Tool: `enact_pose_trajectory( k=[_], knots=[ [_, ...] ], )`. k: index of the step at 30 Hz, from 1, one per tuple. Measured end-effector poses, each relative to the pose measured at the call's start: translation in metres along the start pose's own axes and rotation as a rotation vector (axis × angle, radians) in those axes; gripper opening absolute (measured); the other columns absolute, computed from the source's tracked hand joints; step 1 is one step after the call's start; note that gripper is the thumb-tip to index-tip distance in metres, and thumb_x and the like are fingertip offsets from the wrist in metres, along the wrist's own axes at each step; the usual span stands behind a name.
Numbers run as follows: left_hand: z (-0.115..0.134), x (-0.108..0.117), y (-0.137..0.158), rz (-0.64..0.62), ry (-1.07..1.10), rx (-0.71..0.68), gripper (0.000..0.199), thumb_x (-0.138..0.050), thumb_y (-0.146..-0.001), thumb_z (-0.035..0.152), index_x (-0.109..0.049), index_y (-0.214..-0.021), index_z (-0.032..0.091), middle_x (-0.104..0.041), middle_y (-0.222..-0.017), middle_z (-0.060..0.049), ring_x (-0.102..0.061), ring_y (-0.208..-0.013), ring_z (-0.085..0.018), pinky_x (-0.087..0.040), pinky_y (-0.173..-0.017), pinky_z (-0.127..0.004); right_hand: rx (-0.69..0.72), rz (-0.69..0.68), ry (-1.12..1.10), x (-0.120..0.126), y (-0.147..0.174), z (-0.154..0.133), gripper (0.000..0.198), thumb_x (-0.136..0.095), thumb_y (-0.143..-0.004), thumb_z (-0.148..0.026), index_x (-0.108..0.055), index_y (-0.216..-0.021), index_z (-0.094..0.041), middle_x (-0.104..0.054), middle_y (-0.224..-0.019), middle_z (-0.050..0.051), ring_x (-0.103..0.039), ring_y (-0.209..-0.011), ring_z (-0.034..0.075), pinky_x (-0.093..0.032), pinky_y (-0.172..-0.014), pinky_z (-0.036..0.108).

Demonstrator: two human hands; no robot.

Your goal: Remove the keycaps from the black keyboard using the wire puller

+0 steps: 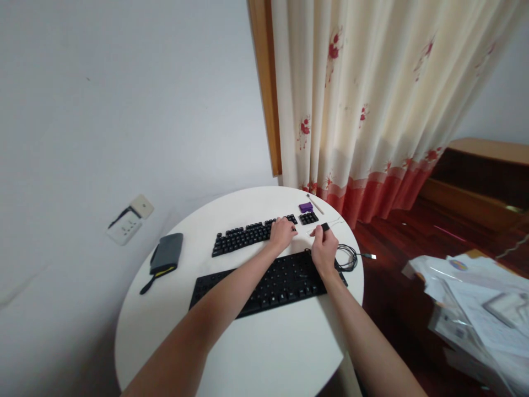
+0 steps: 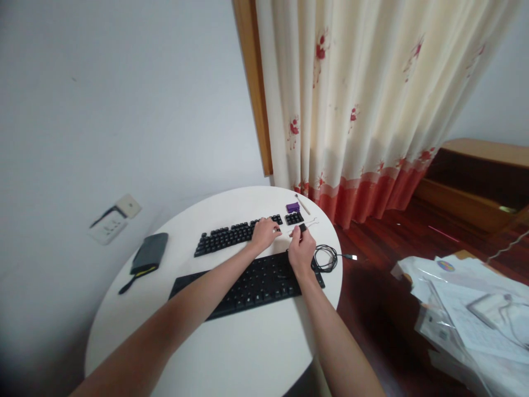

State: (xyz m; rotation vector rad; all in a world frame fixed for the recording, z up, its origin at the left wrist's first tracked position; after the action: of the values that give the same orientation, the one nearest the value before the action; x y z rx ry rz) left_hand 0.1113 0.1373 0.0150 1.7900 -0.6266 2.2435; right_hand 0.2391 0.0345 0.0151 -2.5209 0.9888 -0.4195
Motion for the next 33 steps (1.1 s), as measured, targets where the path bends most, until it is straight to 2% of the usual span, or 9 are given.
enact_pose_trajectory(
  k=[9, 14, 18, 21, 25, 27, 30, 33],
  knots=[
    [-0.004, 0.000, -0.010, -0.038, 0.009, 0.047, 0.022, -0.073, -0.078, 0.039, -0.076, -0.092, 0.023, -0.060, -0.108, -0.010, -0.049, -0.110, -0.030, -0.042, -0.093, -0.040, 0.027, -0.007, 0.023, 0.001, -0.001, 0.001, 0.041, -0.039, -0.098, -0.044, -0.059, -0.073, -0.019, -0.064, -0.068, 0.005, -0.057, -0.065, 0.020, -0.039, -0.069, 0.030],
    [-0.008, 0.015, -0.001, 0.006, 0.034, 0.035, 0.028, -0.075, -0.077, 0.041, -0.076, -0.097, 0.021, -0.061, -0.107, -0.011, -0.049, -0.108, -0.030, -0.041, -0.094, -0.040, 0.001, -0.032, 0.033, 0.001, -0.001, 0.002, 0.042, -0.038, -0.098, -0.046, -0.059, -0.073, -0.019, -0.065, -0.069, 0.006, -0.056, -0.064, 0.020, -0.039, -0.068, 0.030],
    [0.000, 0.031, 0.034, 0.137, 0.107, -0.083, 0.022, -0.065, -0.087, 0.038, -0.075, -0.096, 0.020, -0.062, -0.099, -0.009, -0.053, -0.100, -0.026, -0.042, -0.094, -0.040, -0.036, -0.070, 0.030, -0.001, -0.003, 0.005, 0.045, -0.037, -0.097, -0.051, -0.059, -0.073, -0.019, -0.066, -0.068, 0.007, -0.058, -0.063, 0.021, -0.039, -0.065, 0.030],
    [0.017, 0.030, 0.077, 0.089, 0.181, -0.232, 0.019, -0.062, -0.090, 0.037, -0.074, -0.091, 0.022, -0.063, -0.093, -0.006, -0.055, -0.093, -0.024, -0.046, -0.087, -0.038, -0.048, -0.060, 0.001, -0.001, -0.003, 0.006, 0.042, -0.041, -0.096, -0.052, -0.057, -0.074, -0.020, -0.066, -0.066, 0.005, -0.058, -0.061, 0.020, -0.041, -0.064, 0.030],
    [0.038, 0.023, 0.126, 0.048, 0.294, -0.332, 0.019, -0.063, -0.089, 0.031, -0.069, -0.105, 0.022, -0.064, -0.100, -0.006, -0.055, -0.097, -0.023, -0.047, -0.090, -0.039, -0.073, -0.061, -0.053, -0.002, -0.002, 0.007, 0.037, -0.046, -0.094, -0.052, -0.056, -0.076, -0.020, -0.066, -0.063, 0.002, -0.058, -0.055, 0.018, -0.044, -0.062, 0.030],
    [0.043, 0.022, 0.139, 0.028, 0.352, -0.390, 0.021, -0.062, -0.090, 0.028, -0.067, -0.109, 0.022, -0.063, -0.105, -0.005, -0.054, -0.101, -0.021, -0.046, -0.093, -0.037, -0.113, -0.082, -0.103, -0.004, -0.003, 0.010, 0.039, -0.048, -0.092, -0.053, -0.057, -0.074, -0.020, -0.064, -0.060, 0.002, -0.057, -0.052, 0.017, -0.045, -0.059, 0.030],
    [0.045, 0.023, 0.147, -0.006, 0.388, -0.481, 0.020, -0.058, -0.093, 0.029, -0.067, -0.110, 0.023, -0.061, -0.109, -0.004, -0.052, -0.104, -0.020, -0.044, -0.097, -0.036, -0.266, -0.161, -0.245, -0.006, -0.007, 0.018, 0.041, -0.055, -0.086, -0.054, -0.058, -0.069, -0.017, -0.062, -0.058, 0.004, -0.055, -0.049, 0.016, -0.045, -0.053, 0.029],
    [0.045, 0.022, 0.147, -0.006, 0.382, -0.517, 0.018, -0.057, -0.094, 0.031, -0.070, -0.104, 0.024, -0.061, -0.109, -0.004, -0.051, -0.104, -0.020, -0.044, -0.097, -0.036, -0.397, -0.233, -0.381, -0.001, -0.011, 0.025, 0.037, -0.067, -0.076, -0.052, -0.060, -0.069, -0.016, -0.063, -0.065, 0.005, -0.057, -0.054, 0.016, -0.048, -0.055, 0.030]
  ],
)
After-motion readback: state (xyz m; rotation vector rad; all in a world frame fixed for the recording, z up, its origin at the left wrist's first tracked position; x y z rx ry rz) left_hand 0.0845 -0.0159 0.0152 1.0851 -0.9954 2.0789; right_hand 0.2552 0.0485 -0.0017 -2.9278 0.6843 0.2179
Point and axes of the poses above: each hand's wrist, its own y-axis away from the middle knuckle, its own x-axis out of the back of the hand, z = x × y, the point moved 2 cm from there along -y, towards the middle knuckle
